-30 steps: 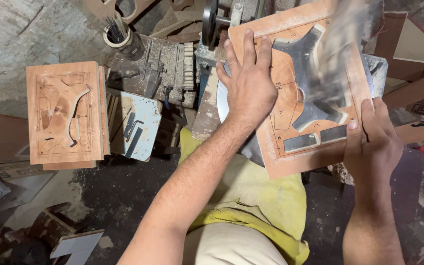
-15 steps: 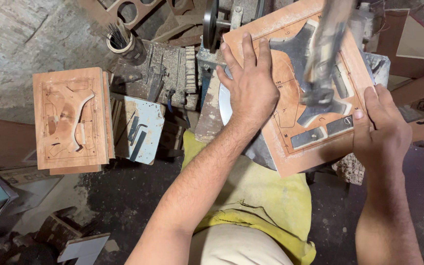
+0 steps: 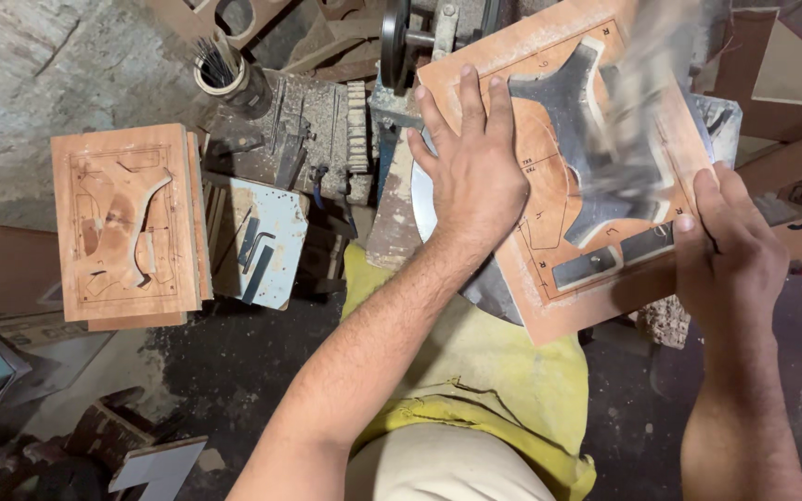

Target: The person uses a band saw to cut a rectangular wooden board along marked outlines, then removes the cut pieces and sets them aside. The person continues cutting additional small wooden pieces on the same machine.

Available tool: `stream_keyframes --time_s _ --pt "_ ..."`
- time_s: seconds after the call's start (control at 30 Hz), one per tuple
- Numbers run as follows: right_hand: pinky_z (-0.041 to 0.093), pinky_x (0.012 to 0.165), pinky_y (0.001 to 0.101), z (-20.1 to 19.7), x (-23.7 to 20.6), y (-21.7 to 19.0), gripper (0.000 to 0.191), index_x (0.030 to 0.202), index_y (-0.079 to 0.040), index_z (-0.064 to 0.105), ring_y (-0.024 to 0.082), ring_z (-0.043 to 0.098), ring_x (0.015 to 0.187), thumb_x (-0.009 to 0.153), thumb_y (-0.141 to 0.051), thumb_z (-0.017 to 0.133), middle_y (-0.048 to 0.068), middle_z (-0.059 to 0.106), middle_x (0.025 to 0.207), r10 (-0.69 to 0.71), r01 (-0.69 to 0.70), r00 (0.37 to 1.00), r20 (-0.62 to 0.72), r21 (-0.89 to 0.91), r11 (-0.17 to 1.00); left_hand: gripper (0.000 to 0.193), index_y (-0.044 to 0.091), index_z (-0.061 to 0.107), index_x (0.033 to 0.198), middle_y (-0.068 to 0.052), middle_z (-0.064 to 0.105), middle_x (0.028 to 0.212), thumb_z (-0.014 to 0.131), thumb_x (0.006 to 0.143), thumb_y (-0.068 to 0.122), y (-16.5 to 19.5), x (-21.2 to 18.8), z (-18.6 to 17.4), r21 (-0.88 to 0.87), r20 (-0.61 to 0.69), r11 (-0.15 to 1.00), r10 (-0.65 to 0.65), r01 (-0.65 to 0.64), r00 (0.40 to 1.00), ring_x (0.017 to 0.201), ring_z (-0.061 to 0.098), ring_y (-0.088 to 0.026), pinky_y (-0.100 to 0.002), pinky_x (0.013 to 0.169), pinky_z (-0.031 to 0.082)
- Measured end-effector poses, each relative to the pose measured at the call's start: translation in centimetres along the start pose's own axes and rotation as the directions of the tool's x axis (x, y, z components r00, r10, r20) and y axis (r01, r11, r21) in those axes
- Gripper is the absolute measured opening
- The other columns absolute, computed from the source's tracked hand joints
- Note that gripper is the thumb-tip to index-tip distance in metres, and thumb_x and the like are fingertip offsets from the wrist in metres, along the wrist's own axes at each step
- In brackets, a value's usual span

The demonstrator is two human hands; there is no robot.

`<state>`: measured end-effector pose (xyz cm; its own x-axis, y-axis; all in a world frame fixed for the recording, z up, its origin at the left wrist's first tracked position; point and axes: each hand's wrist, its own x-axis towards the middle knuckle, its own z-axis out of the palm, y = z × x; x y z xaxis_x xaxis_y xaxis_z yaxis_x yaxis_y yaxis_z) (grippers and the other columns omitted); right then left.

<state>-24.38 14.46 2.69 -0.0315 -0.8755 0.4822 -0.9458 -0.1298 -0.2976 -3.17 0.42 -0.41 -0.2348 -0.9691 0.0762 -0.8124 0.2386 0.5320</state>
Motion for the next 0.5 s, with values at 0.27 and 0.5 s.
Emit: stream_keyframes --time_s 0.27,0.5 --pt "0.055 0.098 0.0443 -0.04 0.8 -0.31 0.036 0.134 0.006 0.066 0.043 0.068 0.116 0.099 -0.004 0.067 0.028 0.064 0.138 0.048 -0.047 0.998 0.033 -0.028 0.999 0.077 0.008 0.032 0.157 -0.02 0.015 0.169 0.054 0.084 0.006 0.15 0.05 -0.29 -0.006 0.027 1.0 -0.025 0.025 0.999 0.152 -0.004 -0.058 -0.082 0.113 0.003" --pt "0.054 0.099 0.0436 -0.16 0.48 -0.5 0.037 0.131 0.008 0.066 0.044 0.067 0.117 0.096 -0.002 0.063 0.029 0.064 0.135 0.045 -0.045 0.999 0.013 0.012 0.999 0.072 0.008 0.033 0.158 -0.02 0.016 0.169 0.052 0.088 0.005 0.15 -0.23 -0.17 -0.014 -0.006 1.0 -0.02 0.02 1.0 0.153 -0.003 -0.058 -0.083 0.114 0.003"
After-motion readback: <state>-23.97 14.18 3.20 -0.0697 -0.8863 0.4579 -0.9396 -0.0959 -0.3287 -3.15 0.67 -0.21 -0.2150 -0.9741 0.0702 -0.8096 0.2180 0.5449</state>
